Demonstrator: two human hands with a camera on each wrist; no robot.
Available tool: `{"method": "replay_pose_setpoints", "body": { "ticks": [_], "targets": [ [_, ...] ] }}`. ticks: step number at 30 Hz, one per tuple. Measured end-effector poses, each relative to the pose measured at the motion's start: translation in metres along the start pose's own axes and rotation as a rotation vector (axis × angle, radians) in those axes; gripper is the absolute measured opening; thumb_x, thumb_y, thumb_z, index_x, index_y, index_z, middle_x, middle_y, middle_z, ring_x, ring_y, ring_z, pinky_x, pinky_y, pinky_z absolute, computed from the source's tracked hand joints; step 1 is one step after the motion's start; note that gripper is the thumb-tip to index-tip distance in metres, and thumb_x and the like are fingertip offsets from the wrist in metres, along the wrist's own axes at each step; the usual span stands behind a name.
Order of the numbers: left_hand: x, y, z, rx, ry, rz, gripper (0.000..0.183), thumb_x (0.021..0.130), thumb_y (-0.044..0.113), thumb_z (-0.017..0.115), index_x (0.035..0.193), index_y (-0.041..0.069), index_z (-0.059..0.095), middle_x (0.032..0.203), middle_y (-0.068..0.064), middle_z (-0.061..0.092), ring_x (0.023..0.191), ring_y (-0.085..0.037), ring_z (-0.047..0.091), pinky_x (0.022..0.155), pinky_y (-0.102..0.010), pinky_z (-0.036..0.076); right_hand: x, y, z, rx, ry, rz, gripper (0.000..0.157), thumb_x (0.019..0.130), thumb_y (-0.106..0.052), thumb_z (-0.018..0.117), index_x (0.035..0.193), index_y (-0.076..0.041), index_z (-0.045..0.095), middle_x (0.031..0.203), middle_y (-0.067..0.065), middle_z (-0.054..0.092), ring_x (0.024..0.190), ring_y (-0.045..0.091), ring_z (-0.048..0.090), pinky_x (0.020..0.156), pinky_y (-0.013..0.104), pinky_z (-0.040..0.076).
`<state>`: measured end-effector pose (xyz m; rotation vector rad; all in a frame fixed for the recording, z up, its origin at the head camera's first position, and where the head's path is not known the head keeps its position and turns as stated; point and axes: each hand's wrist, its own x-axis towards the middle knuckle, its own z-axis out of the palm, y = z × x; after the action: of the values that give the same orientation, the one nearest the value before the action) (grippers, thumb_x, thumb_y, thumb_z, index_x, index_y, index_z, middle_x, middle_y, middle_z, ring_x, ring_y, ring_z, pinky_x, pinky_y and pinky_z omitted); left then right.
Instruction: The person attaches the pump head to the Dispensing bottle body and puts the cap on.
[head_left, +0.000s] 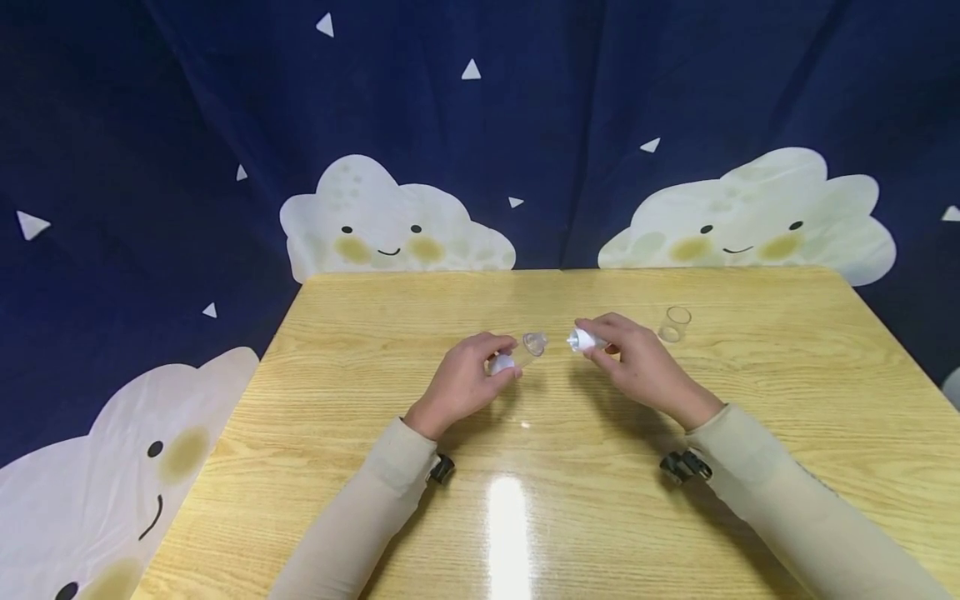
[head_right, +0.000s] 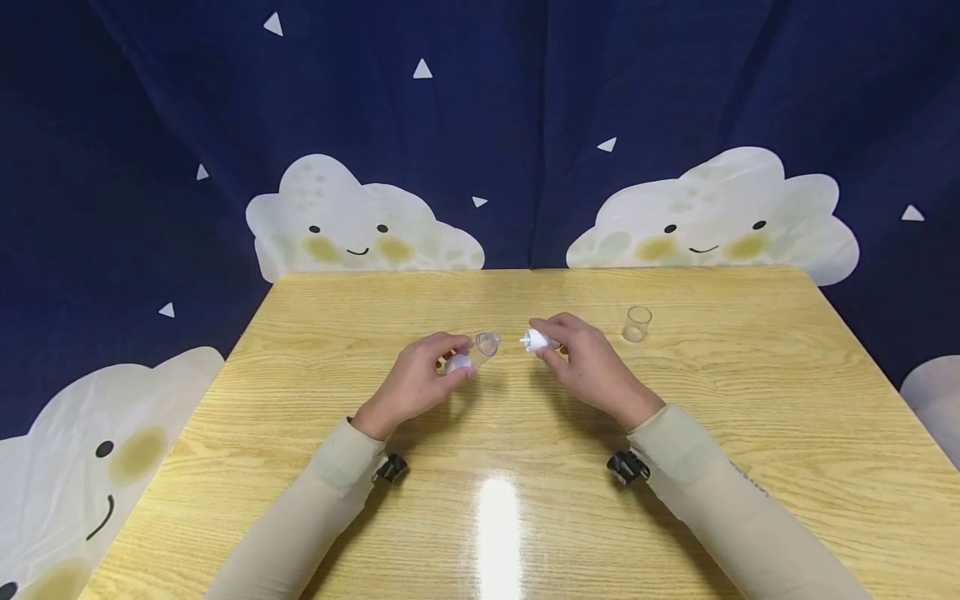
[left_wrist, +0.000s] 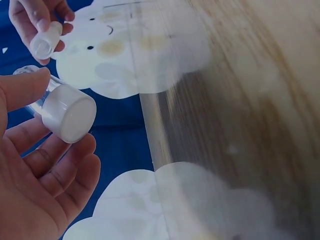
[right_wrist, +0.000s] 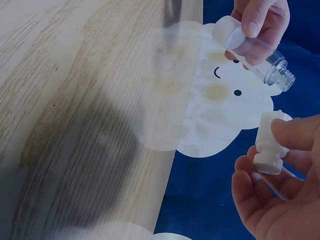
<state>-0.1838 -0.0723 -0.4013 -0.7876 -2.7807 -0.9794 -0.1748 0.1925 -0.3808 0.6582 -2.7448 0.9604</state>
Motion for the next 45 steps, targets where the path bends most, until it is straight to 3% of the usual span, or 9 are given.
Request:
{"method": "replay_pose_setpoints", "body": {
  "ticks": [10,15,22,31,45],
  "targets": [
    [-0.0005,0.0005,-0.0009,0.012,0.005,0.0,0.035,0.091,0.028,0.072,0.122,0.013,0.069,0.108,0.0,0.07,0.085,-0.012,0.057,0.072,-0.027,0.048,0.0011,-0.0024,-0.0017,0.001,0.051,0.045,0.025,0.089,-0.013,0.074,0.111,-0.006,0.065,0.093,0.008,0.07,0.079,0.018,0.064,0.072,0.032,0.056],
    [-0.0005,0.0013,-0.0003,0.014,-0.007,-0.01,0.036,0.091,0.028,0.072,0.123,0.014,0.068,0.108,0.0,0.07,0.085,-0.012,0.057,0.073,-0.027,0.049,0.0005,-0.0032,-0.0028,0.0,0.069,0.025,0.027,0.088,-0.013,0.075,0.112,-0.006,0.067,0.093,0.008,0.07,0.074,0.015,0.062,0.068,0.027,0.054],
    [0.0003,0.0019,0.0001,0.011,-0.008,-0.011,0.036,0.091,0.028,0.072,0.124,0.014,0.068,0.108,-0.001,0.07,0.085,-0.012,0.057,0.073,-0.027,0.049,0.0001,-0.0037,-0.0059,-0.015,0.107,0.01,0.031,0.089,-0.011,0.074,0.118,-0.002,0.069,0.093,0.01,0.069,0.076,0.017,0.062,0.07,0.038,0.055],
    [0.0008,0.0024,0.0011,0.014,0.004,0.008,0.036,0.09,0.028,0.072,0.123,0.012,0.069,0.109,-0.002,0.071,0.086,-0.014,0.059,0.074,-0.027,0.049,-0.0003,-0.0023,-0.0062,-0.009,0.118,0.001,0.029,0.089,-0.008,0.073,0.117,-0.003,0.069,0.092,0.009,0.069,0.075,0.016,0.063,0.069,0.025,0.052],
    [0.0017,0.0025,0.0017,0.006,0.011,0.035,0.036,0.09,0.027,0.071,0.123,0.012,0.068,0.111,-0.003,0.071,0.087,-0.015,0.059,0.076,-0.029,0.05,0.0013,-0.0044,-0.009,0.002,0.12,-0.027,0.031,0.088,-0.007,0.073,0.118,-0.002,0.068,0.096,0.009,0.07,0.076,0.015,0.063,0.07,0.032,0.056]
  ]
}}
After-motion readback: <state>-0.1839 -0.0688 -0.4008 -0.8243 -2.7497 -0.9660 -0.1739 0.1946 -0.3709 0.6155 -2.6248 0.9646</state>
